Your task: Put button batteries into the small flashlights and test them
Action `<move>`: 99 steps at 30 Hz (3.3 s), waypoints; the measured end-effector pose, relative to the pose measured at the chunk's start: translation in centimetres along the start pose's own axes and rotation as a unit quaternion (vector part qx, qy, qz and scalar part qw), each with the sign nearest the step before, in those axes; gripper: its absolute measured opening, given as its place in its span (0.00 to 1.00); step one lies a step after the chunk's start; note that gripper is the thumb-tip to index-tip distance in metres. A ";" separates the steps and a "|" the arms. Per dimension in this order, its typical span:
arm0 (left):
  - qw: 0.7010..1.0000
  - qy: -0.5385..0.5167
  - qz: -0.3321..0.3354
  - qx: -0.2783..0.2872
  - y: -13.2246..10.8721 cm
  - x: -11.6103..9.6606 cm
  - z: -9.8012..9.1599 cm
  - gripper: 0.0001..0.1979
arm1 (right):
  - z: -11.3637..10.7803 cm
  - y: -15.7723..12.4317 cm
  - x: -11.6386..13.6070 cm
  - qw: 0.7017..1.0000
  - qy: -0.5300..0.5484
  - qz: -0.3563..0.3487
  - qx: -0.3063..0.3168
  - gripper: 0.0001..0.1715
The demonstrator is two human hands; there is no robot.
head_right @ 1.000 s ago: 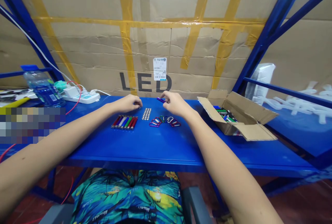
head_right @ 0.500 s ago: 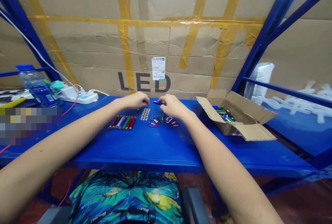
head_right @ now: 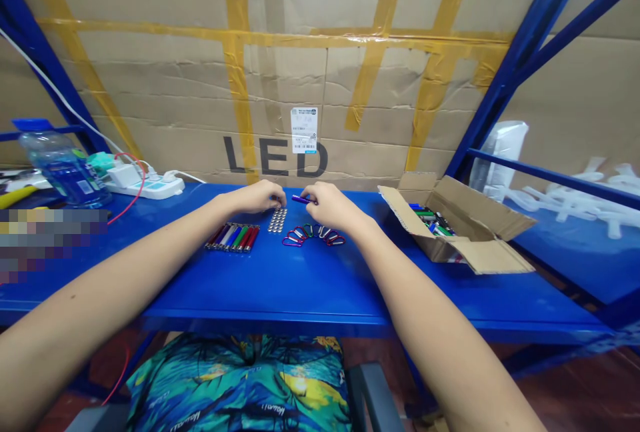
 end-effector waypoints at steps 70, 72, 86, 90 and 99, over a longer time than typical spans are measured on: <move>0.978 0.113 -0.174 0.024 -3.1 8.3 -0.8 0.05 | 2.5 0.2 -0.7 0.971 0.224 0.088 -0.002 0.18; 0.981 0.112 -0.151 0.038 -2.9 8.0 -0.5 0.05 | 2.4 0.2 -0.6 0.971 0.220 0.088 -0.002 0.18; 0.975 0.088 -0.188 0.083 -3.3 7.6 0.0 0.07 | 2.3 -0.1 0.1 0.969 0.223 0.111 0.003 0.11; 0.987 0.052 -0.153 -0.005 -2.6 5.3 -1.8 0.06 | 2.1 0.1 -0.5 0.929 0.343 0.135 -0.016 0.15; 0.969 -0.097 0.068 -0.216 -1.5 -8.3 -6.1 0.06 | 2.1 0.5 -5.3 0.835 0.506 0.193 -0.096 0.07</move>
Point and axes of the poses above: each hand's wrist, its own y-axis towards the middle knuckle, its own z-axis out of the palm, x = y × z, the point moved 10 cm from there along y, towards the middle knuckle, and after that the axes turned 3 degrees about -x, right-handed, at the moved point
